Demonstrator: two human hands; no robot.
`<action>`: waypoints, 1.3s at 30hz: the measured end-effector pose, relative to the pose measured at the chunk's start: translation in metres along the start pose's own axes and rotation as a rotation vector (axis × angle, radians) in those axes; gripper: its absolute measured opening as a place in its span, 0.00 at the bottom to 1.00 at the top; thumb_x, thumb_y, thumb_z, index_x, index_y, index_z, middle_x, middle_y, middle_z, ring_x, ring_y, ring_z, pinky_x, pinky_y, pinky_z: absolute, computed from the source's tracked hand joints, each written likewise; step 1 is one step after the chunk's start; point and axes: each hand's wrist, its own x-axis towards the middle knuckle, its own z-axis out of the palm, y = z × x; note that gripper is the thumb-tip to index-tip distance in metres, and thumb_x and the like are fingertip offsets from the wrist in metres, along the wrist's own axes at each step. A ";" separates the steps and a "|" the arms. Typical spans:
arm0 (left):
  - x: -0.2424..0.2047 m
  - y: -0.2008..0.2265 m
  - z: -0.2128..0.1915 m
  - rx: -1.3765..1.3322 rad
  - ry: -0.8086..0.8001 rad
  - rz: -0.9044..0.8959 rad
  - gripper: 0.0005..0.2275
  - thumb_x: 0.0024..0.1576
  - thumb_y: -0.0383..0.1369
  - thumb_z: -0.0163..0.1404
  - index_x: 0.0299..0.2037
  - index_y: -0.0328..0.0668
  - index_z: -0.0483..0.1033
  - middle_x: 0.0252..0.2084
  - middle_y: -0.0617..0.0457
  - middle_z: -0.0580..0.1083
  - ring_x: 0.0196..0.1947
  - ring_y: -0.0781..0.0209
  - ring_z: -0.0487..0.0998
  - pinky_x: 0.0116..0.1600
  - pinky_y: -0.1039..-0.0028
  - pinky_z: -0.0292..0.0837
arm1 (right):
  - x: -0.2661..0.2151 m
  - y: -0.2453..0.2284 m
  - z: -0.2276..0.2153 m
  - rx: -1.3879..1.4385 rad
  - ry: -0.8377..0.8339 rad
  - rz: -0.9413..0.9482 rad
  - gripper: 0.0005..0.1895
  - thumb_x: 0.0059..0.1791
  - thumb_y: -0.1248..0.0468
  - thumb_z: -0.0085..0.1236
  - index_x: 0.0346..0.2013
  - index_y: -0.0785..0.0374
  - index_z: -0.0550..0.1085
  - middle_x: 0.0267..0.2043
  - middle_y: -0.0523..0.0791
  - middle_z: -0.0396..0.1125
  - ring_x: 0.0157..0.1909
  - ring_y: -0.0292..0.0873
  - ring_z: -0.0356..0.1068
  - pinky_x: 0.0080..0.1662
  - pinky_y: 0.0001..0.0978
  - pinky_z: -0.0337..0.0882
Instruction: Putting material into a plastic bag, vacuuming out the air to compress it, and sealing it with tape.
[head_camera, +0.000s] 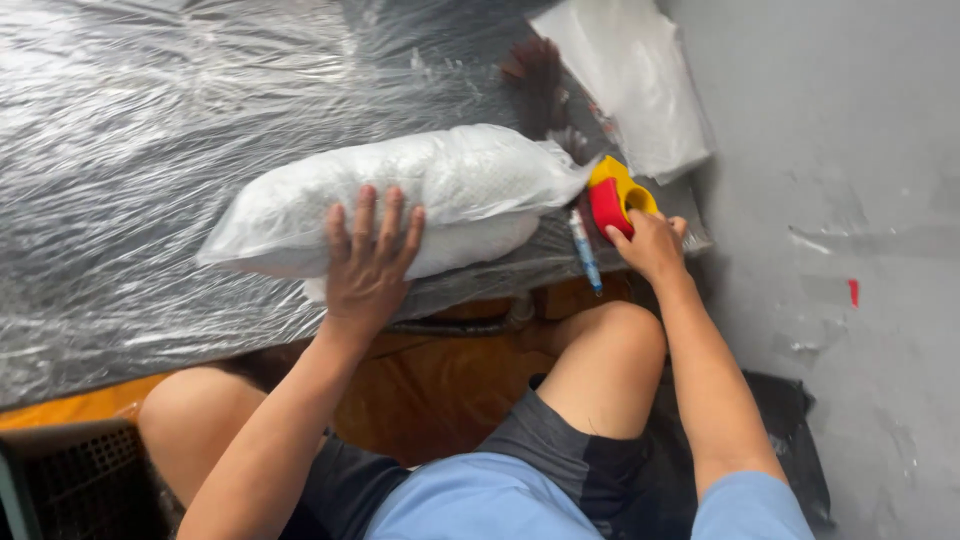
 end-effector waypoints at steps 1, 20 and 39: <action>0.000 0.000 0.000 -0.002 0.013 0.007 0.25 0.58 0.33 0.48 0.69 0.46 0.67 0.70 0.38 0.64 0.70 0.30 0.62 0.68 0.37 0.53 | 0.002 0.001 0.005 0.022 0.062 -0.002 0.24 0.55 0.40 0.54 0.47 0.57 0.77 0.42 0.47 0.75 0.52 0.50 0.73 0.62 0.54 0.56; 0.007 0.007 0.010 0.019 0.132 -0.083 0.22 0.62 0.25 0.41 0.68 0.40 0.63 0.69 0.34 0.65 0.68 0.31 0.64 0.69 0.38 0.55 | -0.049 -0.173 -0.281 1.871 0.100 0.123 0.17 0.55 0.49 0.51 0.32 0.58 0.71 0.23 0.45 0.66 0.29 0.45 0.71 0.50 0.46 0.74; 0.011 0.006 0.006 0.007 0.164 -0.153 0.20 0.63 0.25 0.41 0.67 0.36 0.62 0.67 0.33 0.65 0.68 0.31 0.64 0.71 0.40 0.56 | 0.022 -0.289 -0.246 1.649 -0.163 0.149 0.17 0.53 0.54 0.56 0.37 0.67 0.70 0.25 0.52 0.70 0.27 0.53 0.75 0.40 0.47 0.79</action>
